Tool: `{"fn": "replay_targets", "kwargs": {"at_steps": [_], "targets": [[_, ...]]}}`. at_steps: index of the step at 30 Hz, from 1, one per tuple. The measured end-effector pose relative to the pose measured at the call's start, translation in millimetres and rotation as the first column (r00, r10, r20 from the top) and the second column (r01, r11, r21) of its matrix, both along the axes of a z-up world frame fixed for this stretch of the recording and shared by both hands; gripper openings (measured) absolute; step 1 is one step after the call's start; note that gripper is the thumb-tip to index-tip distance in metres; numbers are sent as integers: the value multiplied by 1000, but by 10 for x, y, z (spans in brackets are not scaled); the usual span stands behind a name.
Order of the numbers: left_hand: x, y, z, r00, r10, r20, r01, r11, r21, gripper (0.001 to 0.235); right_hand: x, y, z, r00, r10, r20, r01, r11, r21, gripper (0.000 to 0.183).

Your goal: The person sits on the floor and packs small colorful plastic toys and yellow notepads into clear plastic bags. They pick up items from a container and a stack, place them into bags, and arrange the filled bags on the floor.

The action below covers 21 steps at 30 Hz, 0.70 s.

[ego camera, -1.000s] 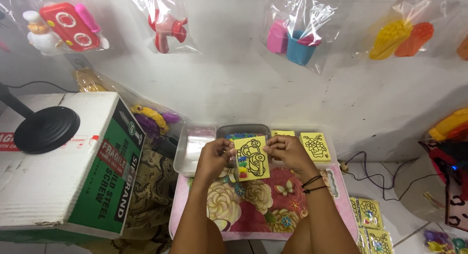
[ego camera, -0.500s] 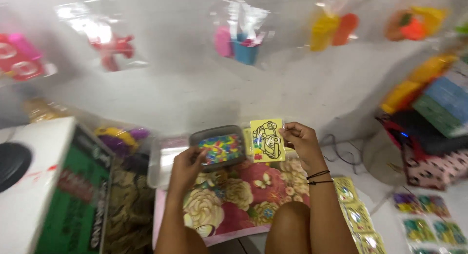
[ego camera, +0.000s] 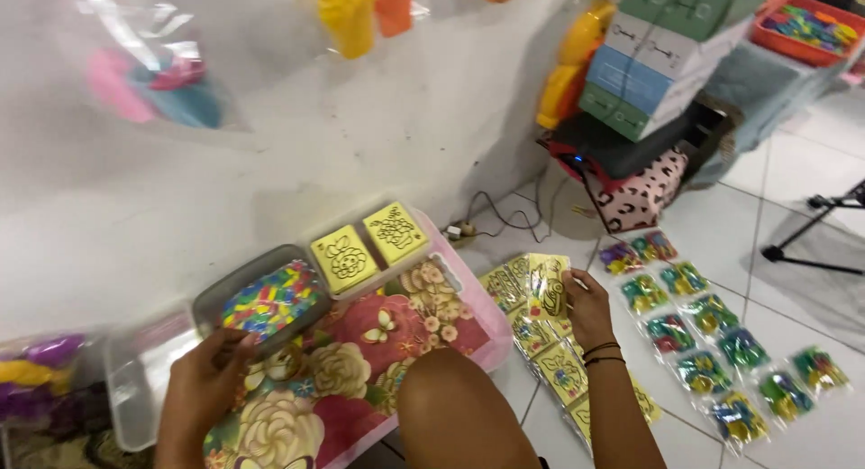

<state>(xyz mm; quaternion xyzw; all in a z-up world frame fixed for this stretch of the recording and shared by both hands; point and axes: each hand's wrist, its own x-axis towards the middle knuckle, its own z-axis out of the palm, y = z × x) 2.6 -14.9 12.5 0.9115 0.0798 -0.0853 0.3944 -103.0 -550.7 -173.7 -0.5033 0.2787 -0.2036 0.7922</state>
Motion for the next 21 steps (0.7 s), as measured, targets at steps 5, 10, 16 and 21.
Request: {"fn": "replay_targets", "kwargs": {"at_steps": [5,10,16,21], "targets": [[49,70,-171,999,-40,19,40,999,-10,27,-329,-365,-578,946,-281,-160,237,939,-248,19],[111,116,-282,997,-67,-25,69,995,74,27,-471,-601,-1146,922,-375,-99,329,891,-313,12],[125,107,-340,998,-55,-24,58,988,143,28,-481,-595,-1300,856,-418,-305,316,889,-331,3],[89,87,-312,999,-32,-23,36,986,160,25,-548,-644,-1479,828,-390,-402,295,914,-279,11]]}}
